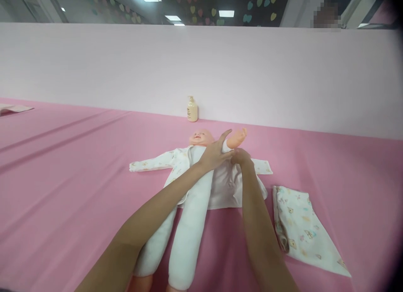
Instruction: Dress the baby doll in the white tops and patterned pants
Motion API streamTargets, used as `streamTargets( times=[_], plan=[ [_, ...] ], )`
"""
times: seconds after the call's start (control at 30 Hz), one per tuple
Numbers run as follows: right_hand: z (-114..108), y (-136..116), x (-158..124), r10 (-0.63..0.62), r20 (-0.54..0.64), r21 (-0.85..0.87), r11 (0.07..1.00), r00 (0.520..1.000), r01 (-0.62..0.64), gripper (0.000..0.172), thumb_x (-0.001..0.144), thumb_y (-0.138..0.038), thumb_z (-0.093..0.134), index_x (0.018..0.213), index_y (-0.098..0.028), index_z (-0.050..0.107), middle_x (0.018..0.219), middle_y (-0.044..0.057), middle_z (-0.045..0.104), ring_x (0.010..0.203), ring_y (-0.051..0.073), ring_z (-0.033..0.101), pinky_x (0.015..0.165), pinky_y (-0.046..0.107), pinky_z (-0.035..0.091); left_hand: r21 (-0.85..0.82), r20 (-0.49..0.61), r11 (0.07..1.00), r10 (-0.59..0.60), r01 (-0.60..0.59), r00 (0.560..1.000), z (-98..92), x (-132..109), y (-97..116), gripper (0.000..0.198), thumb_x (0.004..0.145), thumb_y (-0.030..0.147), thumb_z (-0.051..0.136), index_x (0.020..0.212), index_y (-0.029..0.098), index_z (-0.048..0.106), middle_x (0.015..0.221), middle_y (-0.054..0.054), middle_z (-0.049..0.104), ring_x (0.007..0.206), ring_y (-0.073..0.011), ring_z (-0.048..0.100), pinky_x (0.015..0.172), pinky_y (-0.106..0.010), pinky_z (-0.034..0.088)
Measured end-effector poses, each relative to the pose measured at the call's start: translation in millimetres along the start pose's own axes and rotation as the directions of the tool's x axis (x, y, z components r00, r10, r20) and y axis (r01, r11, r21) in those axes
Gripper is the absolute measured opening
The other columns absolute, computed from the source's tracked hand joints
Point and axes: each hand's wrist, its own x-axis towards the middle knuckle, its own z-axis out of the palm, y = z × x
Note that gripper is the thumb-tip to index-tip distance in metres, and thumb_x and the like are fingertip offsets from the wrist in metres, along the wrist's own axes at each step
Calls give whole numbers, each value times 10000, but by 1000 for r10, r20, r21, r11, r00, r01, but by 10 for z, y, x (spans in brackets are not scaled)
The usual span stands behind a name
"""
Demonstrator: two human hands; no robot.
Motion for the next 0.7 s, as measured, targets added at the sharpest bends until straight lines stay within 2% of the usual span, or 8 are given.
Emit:
streamTargets(
  times=[0.07,0.13,0.17,0.23,0.3,0.37,0.47,0.7],
  plan=[
    [-103,61,-36,102,-115,-61,992,988,-110,289,626,-111,613,912,-153,625,988,130,633,1001,293,569,800,385,449,138,-27,990,-18,21,999,18,18,-14,759,869,511,459,1472,183,135,893,-69,638,735,-190,590,652,-249,405],
    [-250,112,-95,159,-295,-65,980,942,-186,281,640,-148,584,918,-165,619,968,103,638,920,251,586,724,328,449,330,-53,943,-25,41,998,57,33,-17,723,902,487,401,1478,191,80,978,-97,621,720,-186,594,621,-248,399],
    [-329,119,-131,161,-385,-44,980,909,-192,253,639,-173,579,888,-173,621,923,82,643,860,227,591,677,298,440,431,-53,902,-19,40,998,82,36,-15,669,916,465,376,1474,218,103,1013,-101,606,711,-183,598,608,-248,396],
    [-476,86,-209,120,-528,17,991,841,-131,189,624,-201,563,802,-183,623,800,44,639,730,181,576,598,257,406,603,-14,797,2,7,1000,132,31,-3,516,935,391,345,1430,286,244,1031,-89,582,701,-178,606,588,-246,392],
    [-590,5,-291,55,-607,67,998,793,-19,161,603,-205,535,739,-180,616,704,28,616,639,159,539,556,248,377,705,37,709,16,-37,999,167,12,10,408,936,294,333,1341,309,382,994,-79,572,705,-176,611,573,-243,389],
    [-665,-84,-374,2,-651,103,991,759,85,163,571,-204,521,703,-173,611,653,20,593,602,152,513,542,250,365,757,55,651,11,-49,998,180,-13,16,384,926,201,308,1274,296,440,948,-82,568,714,-178,615,563,-240,390],
    [-724,-172,-489,-42,-657,143,973,752,179,177,522,-207,543,680,-168,613,634,6,576,597,150,508,549,254,369,796,64,604,-8,-46,998,177,-37,1,381,914,139,277,1207,279,477,908,-94,568,707,-191,623,556,-243,396],
    [-749,-270,-584,-152,-654,52,968,741,245,162,520,-193,528,661,-178,606,616,-6,566,601,148,495,550,257,347,791,94,610,-49,-44,994,176,80,-63,368,886,137,360,1233,229,439,876,-111,606,735,-233,639,573,-264,415]
  ],
)
